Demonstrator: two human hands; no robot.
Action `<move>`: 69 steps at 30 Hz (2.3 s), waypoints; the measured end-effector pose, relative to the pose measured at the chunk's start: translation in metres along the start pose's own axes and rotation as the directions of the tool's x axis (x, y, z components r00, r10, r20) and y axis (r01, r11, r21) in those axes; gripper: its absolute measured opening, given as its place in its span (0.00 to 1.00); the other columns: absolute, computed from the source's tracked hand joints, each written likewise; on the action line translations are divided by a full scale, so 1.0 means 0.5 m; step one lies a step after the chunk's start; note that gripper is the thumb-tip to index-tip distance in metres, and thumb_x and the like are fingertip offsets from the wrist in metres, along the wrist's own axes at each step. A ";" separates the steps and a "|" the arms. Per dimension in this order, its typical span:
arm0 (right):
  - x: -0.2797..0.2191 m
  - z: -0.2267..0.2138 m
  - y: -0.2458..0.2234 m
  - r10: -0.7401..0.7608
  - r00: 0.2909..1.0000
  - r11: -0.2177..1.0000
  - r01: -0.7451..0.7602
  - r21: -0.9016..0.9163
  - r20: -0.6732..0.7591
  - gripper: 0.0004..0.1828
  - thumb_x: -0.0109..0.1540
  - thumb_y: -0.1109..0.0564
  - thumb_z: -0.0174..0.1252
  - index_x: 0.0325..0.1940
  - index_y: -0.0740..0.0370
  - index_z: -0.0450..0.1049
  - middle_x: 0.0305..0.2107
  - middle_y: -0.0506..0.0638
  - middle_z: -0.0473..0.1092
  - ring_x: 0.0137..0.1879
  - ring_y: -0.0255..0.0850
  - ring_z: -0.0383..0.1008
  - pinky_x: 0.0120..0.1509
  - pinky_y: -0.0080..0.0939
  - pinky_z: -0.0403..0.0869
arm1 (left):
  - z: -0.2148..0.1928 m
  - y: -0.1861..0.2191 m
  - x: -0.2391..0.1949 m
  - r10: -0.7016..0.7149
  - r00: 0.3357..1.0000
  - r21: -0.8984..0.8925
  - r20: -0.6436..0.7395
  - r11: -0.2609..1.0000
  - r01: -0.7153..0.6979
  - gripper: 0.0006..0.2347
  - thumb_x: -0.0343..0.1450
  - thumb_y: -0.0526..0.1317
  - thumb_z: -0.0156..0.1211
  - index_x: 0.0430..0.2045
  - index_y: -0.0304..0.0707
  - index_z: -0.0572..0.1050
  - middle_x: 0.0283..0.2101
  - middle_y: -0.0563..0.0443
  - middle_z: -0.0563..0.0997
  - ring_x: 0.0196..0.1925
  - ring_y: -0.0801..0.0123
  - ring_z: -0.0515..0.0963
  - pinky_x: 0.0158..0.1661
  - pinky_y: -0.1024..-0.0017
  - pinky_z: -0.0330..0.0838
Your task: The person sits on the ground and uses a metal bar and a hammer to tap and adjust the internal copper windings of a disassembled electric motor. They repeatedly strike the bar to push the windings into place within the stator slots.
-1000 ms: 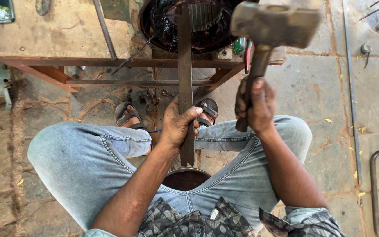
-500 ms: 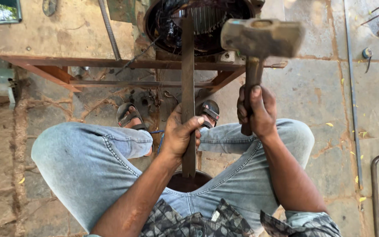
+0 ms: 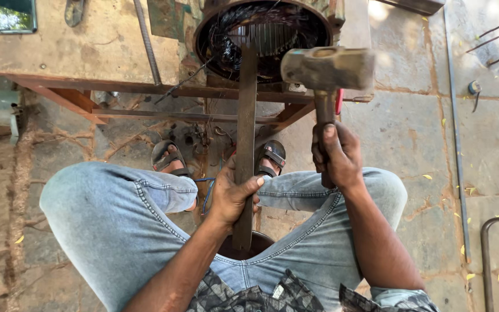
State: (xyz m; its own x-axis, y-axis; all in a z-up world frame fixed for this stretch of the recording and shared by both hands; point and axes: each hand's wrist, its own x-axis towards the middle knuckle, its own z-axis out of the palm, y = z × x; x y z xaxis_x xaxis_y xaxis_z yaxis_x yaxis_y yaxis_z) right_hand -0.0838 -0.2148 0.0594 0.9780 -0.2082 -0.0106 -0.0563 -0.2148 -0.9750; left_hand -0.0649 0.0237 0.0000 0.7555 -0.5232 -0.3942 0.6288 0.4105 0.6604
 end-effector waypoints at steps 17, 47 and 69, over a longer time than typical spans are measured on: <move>0.001 0.031 0.007 0.236 0.970 0.947 -0.242 0.212 0.052 0.27 0.70 0.34 0.45 0.38 0.61 0.65 0.15 0.44 0.59 0.15 0.31 0.58 0.18 0.34 0.62 | -0.010 0.000 -0.011 0.015 0.999 0.107 0.049 0.994 -0.020 0.23 0.63 0.34 0.69 0.51 0.38 0.67 0.28 0.55 0.77 0.18 0.79 0.74 0.17 0.76 0.75; 0.006 0.051 0.020 0.318 0.948 0.947 -0.319 0.033 0.023 0.26 0.69 0.36 0.47 0.36 0.61 0.67 0.15 0.43 0.61 0.16 0.30 0.58 0.19 0.33 0.60 | -0.038 0.012 0.055 0.090 0.996 0.111 0.006 0.990 -0.090 0.22 0.63 0.35 0.71 0.50 0.37 0.69 0.31 0.53 0.79 0.20 0.77 0.76 0.19 0.76 0.75; 0.018 0.051 0.025 -0.048 0.998 0.997 0.045 0.064 0.047 0.27 0.73 0.36 0.45 0.42 0.63 0.67 0.18 0.43 0.63 0.19 0.30 0.62 0.21 0.31 0.64 | 0.001 0.037 0.095 0.115 0.993 0.007 -0.011 0.993 -0.115 0.23 0.64 0.36 0.72 0.50 0.33 0.68 0.27 0.51 0.77 0.18 0.76 0.76 0.18 0.76 0.74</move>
State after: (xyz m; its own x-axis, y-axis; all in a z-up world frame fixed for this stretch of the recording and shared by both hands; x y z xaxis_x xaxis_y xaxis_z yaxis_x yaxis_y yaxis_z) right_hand -0.0705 -0.1952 0.0416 0.9880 -0.1522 0.0256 0.0006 -0.1625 -0.9867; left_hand -0.0175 0.0063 -0.0063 0.8251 -0.4639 -0.3225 0.5362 0.4628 0.7059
